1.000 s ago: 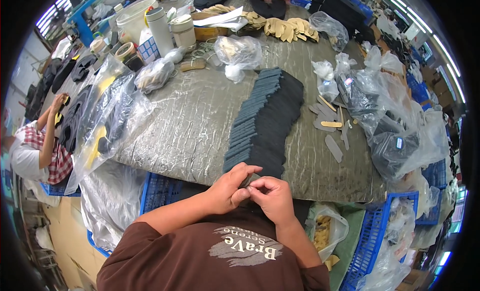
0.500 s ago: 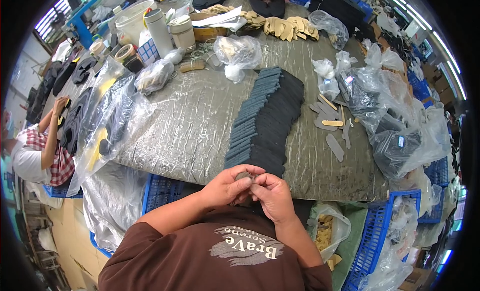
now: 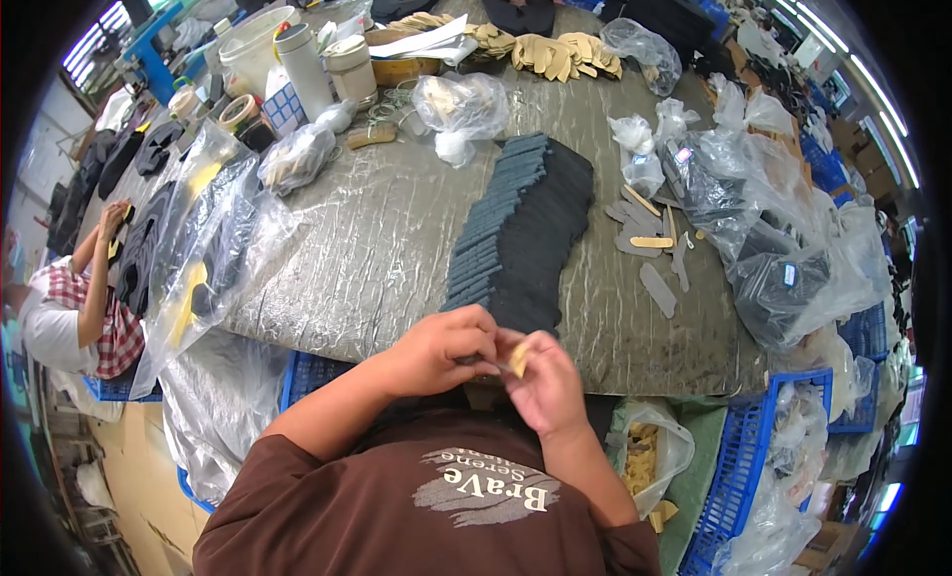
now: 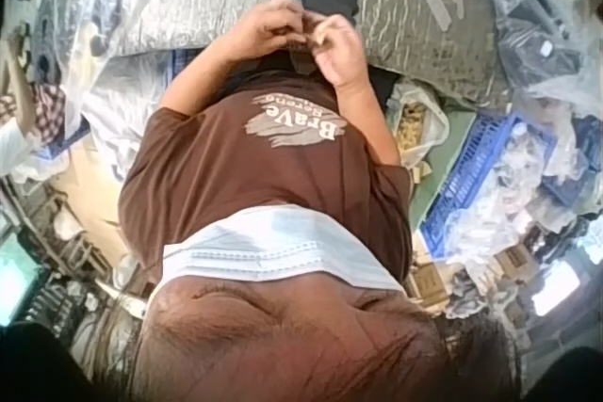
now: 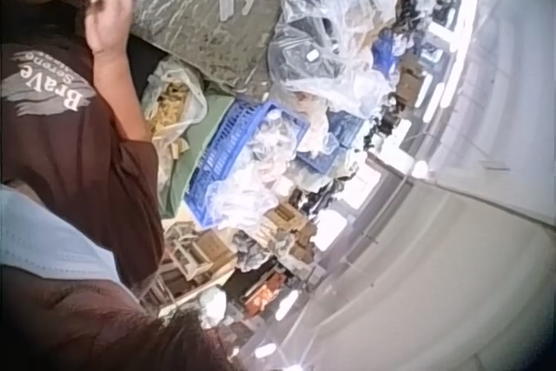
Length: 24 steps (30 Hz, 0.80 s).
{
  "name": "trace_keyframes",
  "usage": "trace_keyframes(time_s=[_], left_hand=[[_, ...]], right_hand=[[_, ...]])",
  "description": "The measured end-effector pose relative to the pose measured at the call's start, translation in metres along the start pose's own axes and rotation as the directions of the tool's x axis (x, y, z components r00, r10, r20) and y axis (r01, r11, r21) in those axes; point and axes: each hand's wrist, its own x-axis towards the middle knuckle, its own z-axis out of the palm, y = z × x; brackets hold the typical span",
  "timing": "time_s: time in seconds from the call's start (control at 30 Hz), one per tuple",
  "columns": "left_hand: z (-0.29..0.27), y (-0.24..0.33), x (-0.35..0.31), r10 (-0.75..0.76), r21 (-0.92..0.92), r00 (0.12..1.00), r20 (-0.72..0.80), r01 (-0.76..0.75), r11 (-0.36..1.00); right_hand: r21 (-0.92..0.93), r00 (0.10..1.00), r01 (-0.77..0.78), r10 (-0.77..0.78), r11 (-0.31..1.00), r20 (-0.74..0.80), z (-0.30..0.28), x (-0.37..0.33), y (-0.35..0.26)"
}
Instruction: Pairing black shoe upper components with beige reinforcement strips and placing them into a plastic bag.
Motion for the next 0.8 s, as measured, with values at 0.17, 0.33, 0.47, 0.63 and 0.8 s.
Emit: trace_keyframes(time_s=[0.17, 0.33, 0.47, 0.63, 0.8], left_hand=[[0.015, -0.020, -0.022, -0.529, -0.368, 0.830, -0.176, 0.443, 0.818], [0.016, -0.003, -0.044, -0.873, -0.687, 0.488, 0.006, 0.637, 0.351], [0.004, -0.006, -0.034, -0.809, -0.484, 0.563, -0.168, 0.668, 0.565], [-0.004, -0.006, 0.002, -0.735, -0.258, 0.676, 0.058, 0.721, 0.643], [0.008, -0.014, 0.016, -0.705, -0.094, 0.684, 0.186, 0.727, 0.680]], right_hand=[[0.126, 0.886, 0.454, -0.431, 0.882, -0.173, -0.044, 0.007, -0.047], [-0.905, 0.825, 0.171, -0.558, 0.389, -0.084, -0.042, -0.030, -0.034], [-0.795, 0.693, 0.319, -0.446, -0.516, 0.567, -0.038, -0.036, -0.011], [-0.770, 0.721, 0.249, -0.419, -0.587, 0.552, -0.047, -0.036, 0.000], [-0.789, 0.719, 0.240, -0.443, -0.565, 0.535, -0.048, -0.037, 0.001]])
